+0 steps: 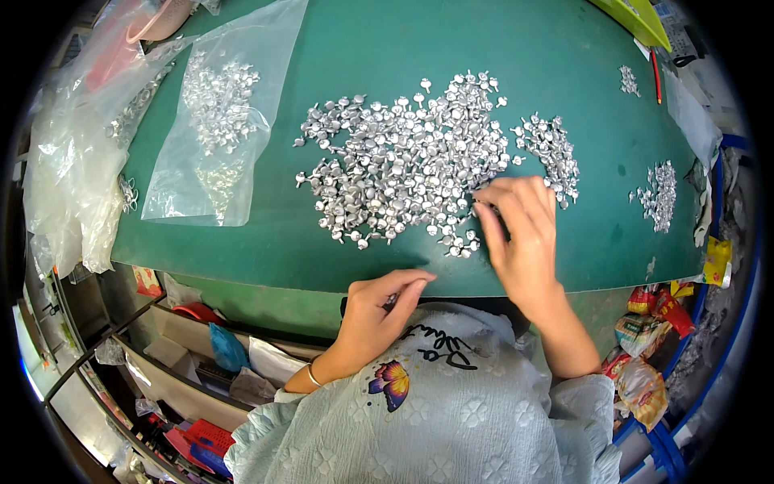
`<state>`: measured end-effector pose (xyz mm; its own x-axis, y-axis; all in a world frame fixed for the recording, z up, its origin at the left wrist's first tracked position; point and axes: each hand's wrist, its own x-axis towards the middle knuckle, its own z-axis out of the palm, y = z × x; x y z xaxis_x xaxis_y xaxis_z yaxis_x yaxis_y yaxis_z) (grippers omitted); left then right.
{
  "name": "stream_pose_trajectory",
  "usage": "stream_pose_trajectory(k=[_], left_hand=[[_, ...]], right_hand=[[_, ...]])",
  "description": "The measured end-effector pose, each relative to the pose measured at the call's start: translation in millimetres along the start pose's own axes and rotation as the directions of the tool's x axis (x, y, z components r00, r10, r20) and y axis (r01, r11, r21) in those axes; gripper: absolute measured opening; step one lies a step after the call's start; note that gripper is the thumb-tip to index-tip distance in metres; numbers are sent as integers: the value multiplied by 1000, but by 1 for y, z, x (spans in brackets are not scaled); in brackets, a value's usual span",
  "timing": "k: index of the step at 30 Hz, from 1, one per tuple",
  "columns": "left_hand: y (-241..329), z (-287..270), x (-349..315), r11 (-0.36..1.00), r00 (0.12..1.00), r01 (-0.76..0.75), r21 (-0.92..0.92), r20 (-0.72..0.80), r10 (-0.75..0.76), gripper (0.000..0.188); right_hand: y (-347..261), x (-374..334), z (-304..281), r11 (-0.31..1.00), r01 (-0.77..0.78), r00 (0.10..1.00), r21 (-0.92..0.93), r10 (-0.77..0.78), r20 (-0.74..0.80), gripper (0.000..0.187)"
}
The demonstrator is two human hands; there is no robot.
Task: The person sits at a green workbench and repeatedly picks up small silver metal pieces from a large pile. They manipulate each piece individually with both hands, appearing to join or adjust them, before placing the finished units into a separate pile on the right side of the table.
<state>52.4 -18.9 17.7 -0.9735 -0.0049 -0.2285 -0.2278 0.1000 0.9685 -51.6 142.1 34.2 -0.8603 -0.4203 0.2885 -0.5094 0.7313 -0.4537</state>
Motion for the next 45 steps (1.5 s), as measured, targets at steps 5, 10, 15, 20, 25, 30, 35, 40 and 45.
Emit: stream_pose_trajectory(k=[5, 10, 15, 20, 25, 30, 35, 40, 45], left_hand=[[1, -2, 3, 1000, 1000, -3, -28, -17, 2, 12], [4, -4, 2, 997, 1000, 15, -70, -16, -16, 13], [3, -3, 5, 968, 978, -17, -249, -204, -35, 18], [18, 1, 13, 941, 956, -120, -315, -292, 24, 27], [26, 4, 13, 944, 966, -128, -305, -253, 49, 24], [27, 4, 11, 950, 968, -152, -272, -237, 87, 24], [29, 5, 10, 946, 963, -179, -270, -244, 112, 24], [30, 6, 9, 939, 968, -176, -295, -227, 110, 26], [27, 7, 9, 928, 981, -128, -350, -181, 67, 16]], right_hand=[[-34, 21, 19, 966, 188, 968, 180, -213, 132, 17], [-23, 19, 36, 954, 222, 968, 202, -240, 69, 15], [-22, 3, 16, 551, -378, 925, 743, 204, 319, 12], [-30, -11, 1, 227, -487, 869, 843, 216, 445, 11], [-30, -16, -6, 244, -431, 900, 869, 186, 394, 14], [-32, -17, -11, 318, -374, 927, 871, 169, 336, 15], [-33, -17, -14, 323, -362, 931, 875, 164, 325, 15], [-34, -17, -17, 345, -347, 937, 872, 163, 309, 15], [-33, -18, -18, 480, -299, 954, 825, 143, 263, 13]])
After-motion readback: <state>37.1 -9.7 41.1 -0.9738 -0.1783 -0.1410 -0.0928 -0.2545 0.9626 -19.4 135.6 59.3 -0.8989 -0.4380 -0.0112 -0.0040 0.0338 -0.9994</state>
